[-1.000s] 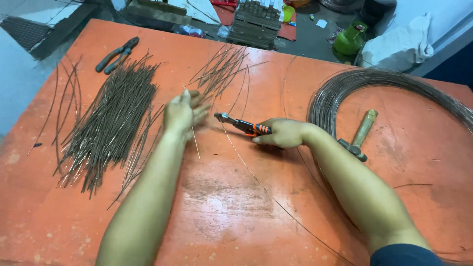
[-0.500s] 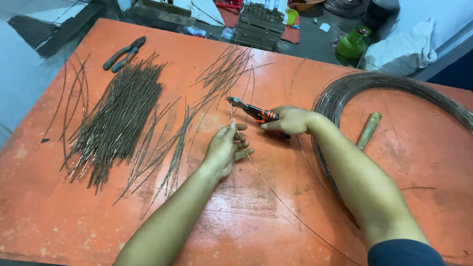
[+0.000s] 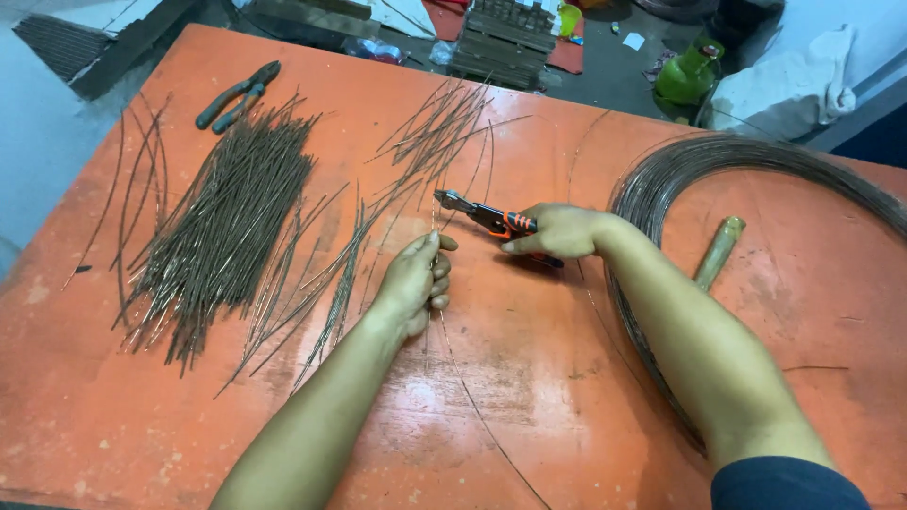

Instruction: Cutting metal wires from a large coil into uniform lengths using wire cutters on a workbench.

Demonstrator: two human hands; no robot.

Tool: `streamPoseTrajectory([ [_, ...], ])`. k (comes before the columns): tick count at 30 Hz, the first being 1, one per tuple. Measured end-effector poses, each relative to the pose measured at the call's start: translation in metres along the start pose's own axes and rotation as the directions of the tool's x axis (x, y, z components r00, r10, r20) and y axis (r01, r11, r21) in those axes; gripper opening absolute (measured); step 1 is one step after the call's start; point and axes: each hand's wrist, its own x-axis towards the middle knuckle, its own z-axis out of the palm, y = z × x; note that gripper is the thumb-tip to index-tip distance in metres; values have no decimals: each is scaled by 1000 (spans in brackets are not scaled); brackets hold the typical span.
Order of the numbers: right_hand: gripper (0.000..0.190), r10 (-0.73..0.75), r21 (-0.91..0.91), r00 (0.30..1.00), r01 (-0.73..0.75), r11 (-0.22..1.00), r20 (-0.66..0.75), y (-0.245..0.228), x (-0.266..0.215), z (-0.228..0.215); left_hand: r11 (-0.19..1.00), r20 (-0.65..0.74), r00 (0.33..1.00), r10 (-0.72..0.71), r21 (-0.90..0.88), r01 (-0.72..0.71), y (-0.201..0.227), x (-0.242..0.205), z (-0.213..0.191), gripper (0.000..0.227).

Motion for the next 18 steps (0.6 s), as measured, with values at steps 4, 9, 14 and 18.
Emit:
streamPoseTrajectory([
  [4,35,-15,30,1000,15,999,-7,-11,-9,-3,1000,7,1000,-14,-2,14,8,-3,1,26],
  [9,31,-84,31,995,86,996,-52,-1,1,0,1000,7,1000,10,12,-10,11,-4,5,25],
  [14,31,-54,28,996,56,998,-70,-1,3,7,999,-15,999,35,39,-35,9,-3,6,25],
  [18,27,-40,48,994,45,998,-105,2,4,12,995,-43,997,68,69,-65,6,-4,8,24],
])
